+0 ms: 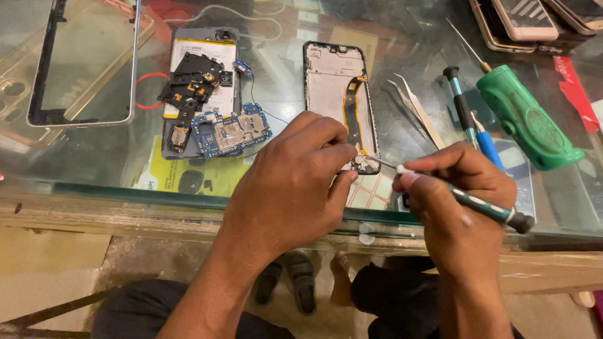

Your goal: The person repairs a disassembled smartphone on a glass workbench, using a screwdriver to unscrew and pry small internal components from the phone frame. They lift the midframe, reposition it, and continue working on the board and connectors with the screwdriver and fingers.

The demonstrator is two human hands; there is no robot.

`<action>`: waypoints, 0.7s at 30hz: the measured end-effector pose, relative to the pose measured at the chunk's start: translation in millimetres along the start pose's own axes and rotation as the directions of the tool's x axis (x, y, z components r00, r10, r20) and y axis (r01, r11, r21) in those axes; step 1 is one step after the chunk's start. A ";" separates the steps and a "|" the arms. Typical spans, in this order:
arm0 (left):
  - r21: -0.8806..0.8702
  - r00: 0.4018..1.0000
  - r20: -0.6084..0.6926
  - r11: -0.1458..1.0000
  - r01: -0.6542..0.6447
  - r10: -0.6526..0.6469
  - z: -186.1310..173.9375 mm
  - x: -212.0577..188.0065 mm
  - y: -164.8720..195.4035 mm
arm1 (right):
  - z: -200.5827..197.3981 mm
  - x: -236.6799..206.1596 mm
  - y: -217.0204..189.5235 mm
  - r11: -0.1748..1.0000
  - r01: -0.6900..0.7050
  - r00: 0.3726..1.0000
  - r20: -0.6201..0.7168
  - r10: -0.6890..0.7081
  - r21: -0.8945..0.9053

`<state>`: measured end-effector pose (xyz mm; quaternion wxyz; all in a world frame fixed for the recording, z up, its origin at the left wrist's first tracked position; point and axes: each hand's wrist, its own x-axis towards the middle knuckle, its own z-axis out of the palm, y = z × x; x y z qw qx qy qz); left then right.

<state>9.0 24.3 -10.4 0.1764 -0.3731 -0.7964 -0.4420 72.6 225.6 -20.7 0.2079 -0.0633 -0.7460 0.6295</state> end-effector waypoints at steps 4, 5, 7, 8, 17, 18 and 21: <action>-0.002 1.000 -0.022 1.000 -0.012 0.012 -0.5 -0.8 -0.6 | -0.3 0.6 -1.1 0.955 -0.012 1.000 -0.021 0.019 0.296; -0.005 1.000 -0.026 1.000 -0.009 0.009 -0.1 -1.5 -0.4 | -0.7 0.4 -1.4 0.933 -0.020 0.999 -0.020 0.029 0.360; -0.017 0.999 -0.037 0.999 -0.035 0.034 -0.5 -1.6 -1.3 | -0.2 0.9 -1.5 0.933 -0.015 1.000 -0.019 0.023 0.359; -0.022 0.998 -0.043 0.999 -0.046 0.045 -1.1 -2.1 -1.5 | 0.4 1.1 -1.7 0.934 -0.015 1.000 -0.016 0.022 0.358; -0.014 0.984 -0.171 0.999 -0.051 0.047 -2.1 -4.9 -5.7 | -1.8 -20.3 -14.7 0.923 0.137 0.968 -0.151 -0.203 -0.361; -0.017 0.983 -0.181 0.999 -0.043 0.039 -2.4 -5.9 -5.7 | -3.1 -22.0 -16.1 0.905 0.154 0.975 -0.085 -0.204 -0.397; -0.049 0.983 -0.184 0.999 -0.008 -0.001 -2.4 -5.2 -6.7 | -5.3 -21.5 -17.3 0.855 0.243 0.969 0.070 -0.237 -0.458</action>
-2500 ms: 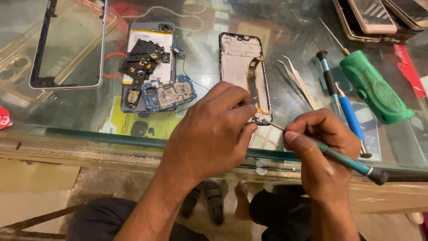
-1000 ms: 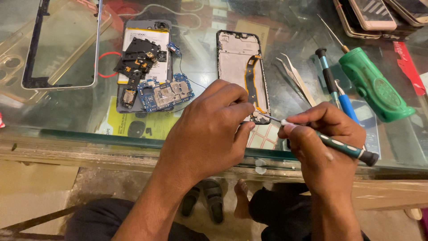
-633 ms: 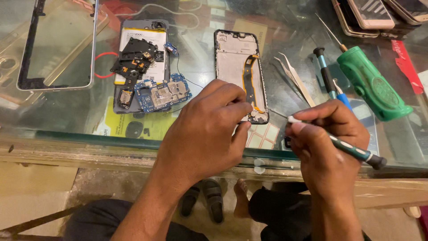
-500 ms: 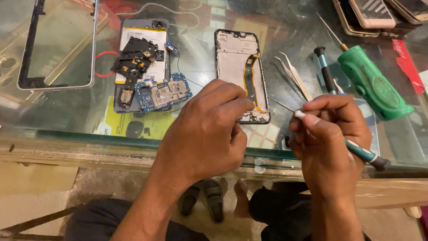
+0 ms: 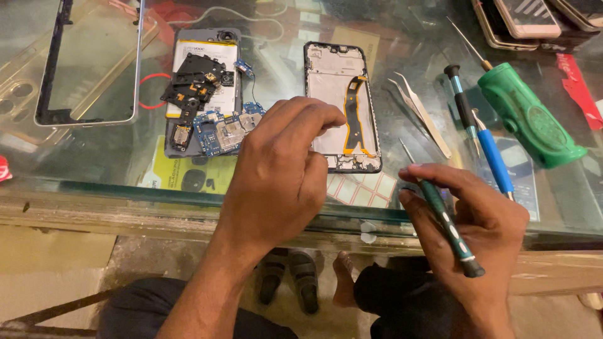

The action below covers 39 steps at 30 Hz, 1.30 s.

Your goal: The person repairs a disassembled smartphone on a glass workbench, using a screwdriver to unscrew and pry small internal components from the phone frame. They lift the midframe, reposition it, and continue working on the board and connectors with the screwdriver and fingers.

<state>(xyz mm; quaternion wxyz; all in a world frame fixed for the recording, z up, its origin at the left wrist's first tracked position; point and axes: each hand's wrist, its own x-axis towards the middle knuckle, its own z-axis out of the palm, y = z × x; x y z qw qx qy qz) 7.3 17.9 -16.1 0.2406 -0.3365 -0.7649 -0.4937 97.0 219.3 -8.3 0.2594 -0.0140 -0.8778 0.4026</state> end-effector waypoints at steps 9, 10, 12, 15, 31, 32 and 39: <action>0.003 0.999 -0.001 0.999 0.032 -0.032 1.0 0.2 0.7 | 3.4 26.8 4.1 0.802 -0.143 0.967 -0.092 0.239 0.580; 0.002 0.999 0.002 0.999 0.036 -0.036 0.9 0.0 0.7 | 1.7 26.1 4.1 0.770 -0.128 0.966 -0.097 0.239 0.625; 0.003 0.999 0.003 0.999 0.034 -0.034 1.2 0.4 0.4 | -1.3 21.6 3.8 0.851 -0.096 0.982 -0.089 0.165 0.516; 0.005 1.000 0.002 1.000 0.030 -0.030 1.6 0.4 1.0 | -0.1 12.7 4.3 0.997 0.009 1.000 0.005 -0.009 0.071; 0.044 1.000 -0.011 0.999 0.006 -0.005 1.1 0.8 1.8 | 4.3 14.9 21.5 0.951 -0.078 0.997 0.031 0.072 0.298; 0.047 1.000 -0.009 0.999 0.008 -0.007 1.1 0.9 2.1 | 5.0 14.7 21.7 0.947 -0.075 0.997 0.013 0.075 0.313; 0.046 1.000 -0.004 0.999 0.008 -0.008 0.1 1.5 3.1 | 6.6 14.5 16.5 0.954 -0.075 0.997 -0.013 0.082 0.292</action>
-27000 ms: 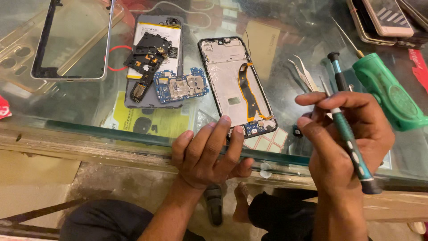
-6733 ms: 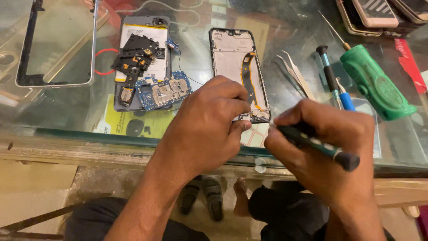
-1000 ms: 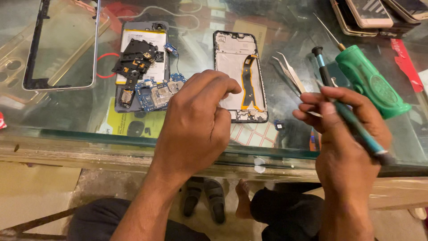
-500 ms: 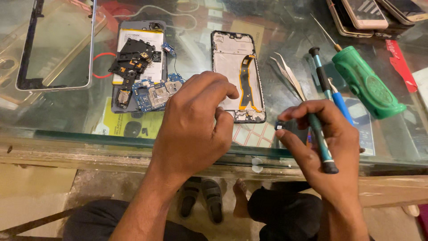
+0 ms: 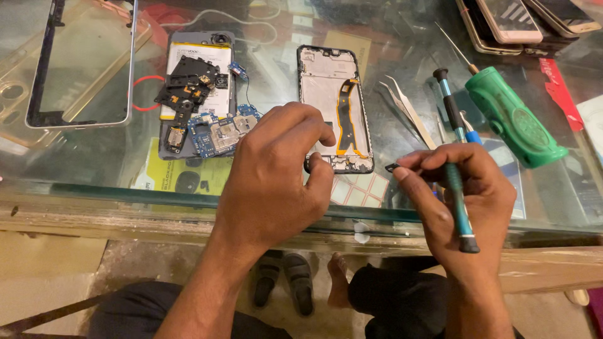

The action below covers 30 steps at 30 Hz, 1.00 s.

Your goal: The person repairs a disassembled smartphone on a glass workbench, using a screwdriver to unscrew and pry small internal components from the phone frame. They lift the midframe, reposition it, and continue working on the board and connectors with the screwdriver and fingers.

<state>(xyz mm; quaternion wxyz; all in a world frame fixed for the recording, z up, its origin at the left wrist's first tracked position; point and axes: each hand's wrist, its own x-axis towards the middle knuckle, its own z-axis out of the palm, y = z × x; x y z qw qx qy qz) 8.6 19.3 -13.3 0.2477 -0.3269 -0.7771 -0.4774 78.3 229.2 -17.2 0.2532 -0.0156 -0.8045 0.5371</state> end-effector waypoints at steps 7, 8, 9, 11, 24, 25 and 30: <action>0.007 1.000 -0.010 1.000 -0.005 0.006 1.8 0.5 0.2 | 2.4 1.5 -0.9 0.999 -0.005 1.000 -0.007 0.004 -0.051; 0.007 1.000 -0.010 1.000 -0.008 0.008 1.4 0.3 0.2 | 2.3 1.5 -0.8 1.000 0.003 1.000 -0.009 -0.004 -0.030; 0.011 1.000 -0.008 1.000 -0.008 0.008 1.4 0.2 0.2 | 1.5 1.8 -0.6 1.000 -0.003 1.000 -0.013 0.002 -0.029; 0.019 1.000 -0.005 1.000 -0.008 0.008 1.1 0.2 0.1 | -0.4 2.7 -0.9 1.000 -0.014 1.000 -0.022 0.013 -0.027; 0.007 1.000 -0.005 1.000 -0.013 0.013 0.8 0.4 0.4 | 5.6 9.5 -11.2 0.940 0.016 0.995 0.095 0.018 -0.341; 0.009 1.000 -0.006 1.000 -0.027 0.027 0.5 0.8 0.8 | 5.2 9.3 -10.6 0.965 0.003 0.995 0.100 0.024 -0.261; 0.079 0.995 0.052 0.993 -0.091 0.087 -0.5 2.5 5.8 | 5.4 5.8 -1.1 1.000 0.003 0.998 0.067 -0.001 -0.020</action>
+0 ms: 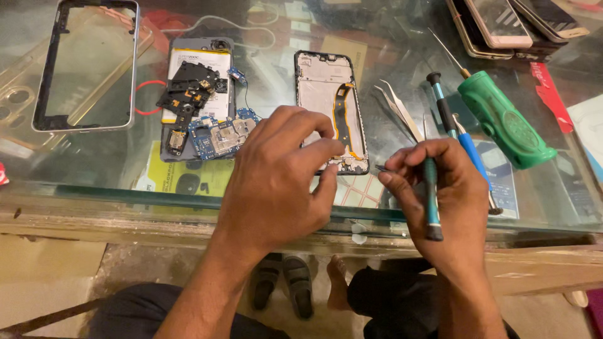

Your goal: The person repairs a disassembled smartphone on a glass workbench, using a screwdriver to unscrew and pry small internal components from the phone frame. They lift the midframe, reposition it, and continue working on the board and connectors with the screwdriver and fingers.

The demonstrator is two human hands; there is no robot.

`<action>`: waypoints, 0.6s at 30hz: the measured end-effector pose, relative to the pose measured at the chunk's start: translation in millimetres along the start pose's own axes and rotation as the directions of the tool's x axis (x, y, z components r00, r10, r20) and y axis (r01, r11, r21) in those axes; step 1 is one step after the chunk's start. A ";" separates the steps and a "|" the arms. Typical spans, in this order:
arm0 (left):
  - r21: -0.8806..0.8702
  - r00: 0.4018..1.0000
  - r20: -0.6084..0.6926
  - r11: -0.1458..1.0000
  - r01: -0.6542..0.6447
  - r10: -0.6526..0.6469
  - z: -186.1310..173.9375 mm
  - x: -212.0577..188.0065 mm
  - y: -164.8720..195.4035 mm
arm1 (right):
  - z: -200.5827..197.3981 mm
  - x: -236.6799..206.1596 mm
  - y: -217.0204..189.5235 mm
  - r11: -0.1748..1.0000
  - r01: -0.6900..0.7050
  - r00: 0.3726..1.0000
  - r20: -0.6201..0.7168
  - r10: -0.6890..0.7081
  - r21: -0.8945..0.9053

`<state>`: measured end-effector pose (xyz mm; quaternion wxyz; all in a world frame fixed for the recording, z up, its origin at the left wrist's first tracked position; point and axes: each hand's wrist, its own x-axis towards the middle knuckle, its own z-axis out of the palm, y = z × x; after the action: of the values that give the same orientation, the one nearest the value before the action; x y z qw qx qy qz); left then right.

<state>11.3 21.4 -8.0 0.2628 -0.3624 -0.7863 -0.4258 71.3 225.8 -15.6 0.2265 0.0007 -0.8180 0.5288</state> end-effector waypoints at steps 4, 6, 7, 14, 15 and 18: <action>0.011 0.996 0.066 0.999 -0.053 0.052 -3.0 -0.1 1.7 | -2.5 -15.2 7.9 0.994 0.105 0.994 -0.043 -0.103 0.036; 0.002 0.993 0.093 0.998 -0.067 0.067 -4.1 -0.8 2.2 | -2.9 -22.6 12.3 0.985 0.152 0.988 -0.052 -0.148 0.082; 0.006 0.992 0.100 0.997 -0.082 0.081 -4.3 -0.1 1.7 | -3.0 -24.5 14.8 0.977 0.167 0.985 -0.053 -0.161 0.132; 0.009 0.985 0.139 0.995 -0.102 0.100 -5.2 0.4 3.4 | -4.2 -29.8 22.9 0.930 0.368 0.927 -0.079 -0.367 -0.004; 0.006 0.985 0.145 0.995 -0.098 0.097 -4.9 0.0 4.4 | -4.8 -30.3 22.8 0.928 0.373 0.924 -0.081 -0.373 -0.016; 0.010 0.984 0.150 0.995 -0.102 0.099 -6.0 0.8 4.7 | -4.7 -29.5 21.7 0.925 0.381 0.921 -0.083 -0.381 -0.018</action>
<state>15.1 18.3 -2.2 0.2275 -0.4301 -0.7881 -0.3770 94.2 232.4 -43.8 0.3593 0.1371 -0.7923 0.4738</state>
